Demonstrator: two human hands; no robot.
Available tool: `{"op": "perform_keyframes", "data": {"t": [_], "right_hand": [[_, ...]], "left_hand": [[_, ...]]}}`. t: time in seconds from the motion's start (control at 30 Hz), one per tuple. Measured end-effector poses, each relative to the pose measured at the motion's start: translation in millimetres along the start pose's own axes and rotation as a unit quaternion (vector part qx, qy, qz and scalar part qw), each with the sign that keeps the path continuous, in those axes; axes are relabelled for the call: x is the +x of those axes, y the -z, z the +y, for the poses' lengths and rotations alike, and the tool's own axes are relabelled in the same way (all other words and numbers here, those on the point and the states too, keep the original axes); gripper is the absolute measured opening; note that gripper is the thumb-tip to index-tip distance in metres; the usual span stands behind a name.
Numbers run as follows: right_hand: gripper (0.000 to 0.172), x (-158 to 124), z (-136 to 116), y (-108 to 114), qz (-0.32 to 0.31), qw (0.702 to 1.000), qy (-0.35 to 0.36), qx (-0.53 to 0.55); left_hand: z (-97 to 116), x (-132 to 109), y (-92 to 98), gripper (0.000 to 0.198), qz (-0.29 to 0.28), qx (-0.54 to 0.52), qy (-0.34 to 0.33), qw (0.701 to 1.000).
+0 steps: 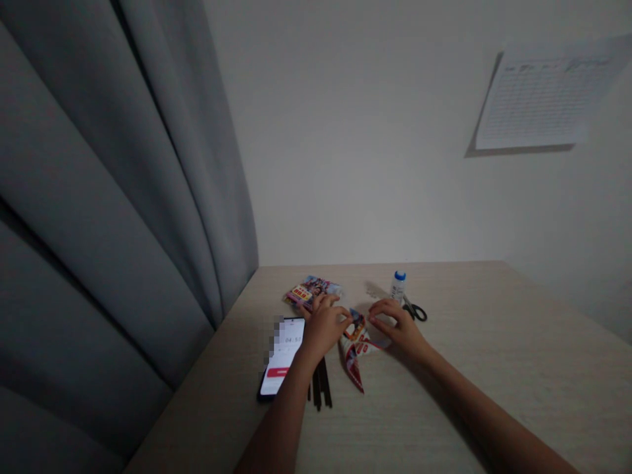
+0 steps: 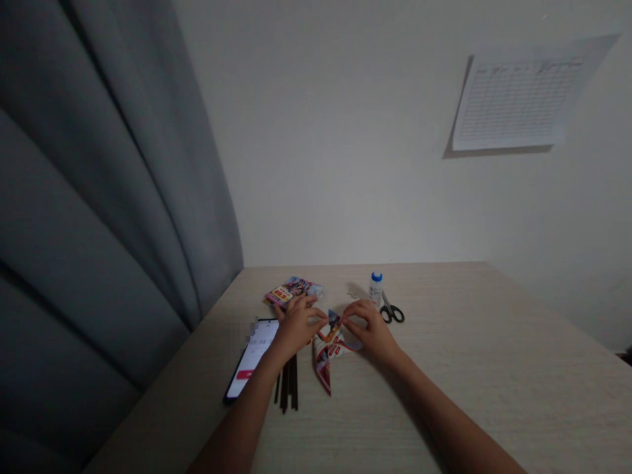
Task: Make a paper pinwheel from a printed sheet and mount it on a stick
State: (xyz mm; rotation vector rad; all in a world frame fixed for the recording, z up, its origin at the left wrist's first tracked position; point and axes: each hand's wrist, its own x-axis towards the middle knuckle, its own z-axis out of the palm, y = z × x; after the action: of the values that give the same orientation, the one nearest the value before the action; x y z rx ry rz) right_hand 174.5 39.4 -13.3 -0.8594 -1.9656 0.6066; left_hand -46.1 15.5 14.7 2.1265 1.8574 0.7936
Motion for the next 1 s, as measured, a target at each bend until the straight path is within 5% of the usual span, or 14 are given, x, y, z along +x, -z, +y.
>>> {"op": "perform_keyframes", "data": {"t": [0.53,1.0], "right_hand": [[0.008,-6.0,-8.2,-6.4,-0.064,0.99,-0.064,-0.11],[0.01,-6.8,-7.5,-12.4,-0.066,0.984,-0.099,-0.131]], "left_hand": [[-5.1,-2.0,1.5,0.02,-0.092,0.072,0.043,0.992],[-0.9,1.8,-6.5,0.02,-0.042,0.005,0.044,0.998]]}}
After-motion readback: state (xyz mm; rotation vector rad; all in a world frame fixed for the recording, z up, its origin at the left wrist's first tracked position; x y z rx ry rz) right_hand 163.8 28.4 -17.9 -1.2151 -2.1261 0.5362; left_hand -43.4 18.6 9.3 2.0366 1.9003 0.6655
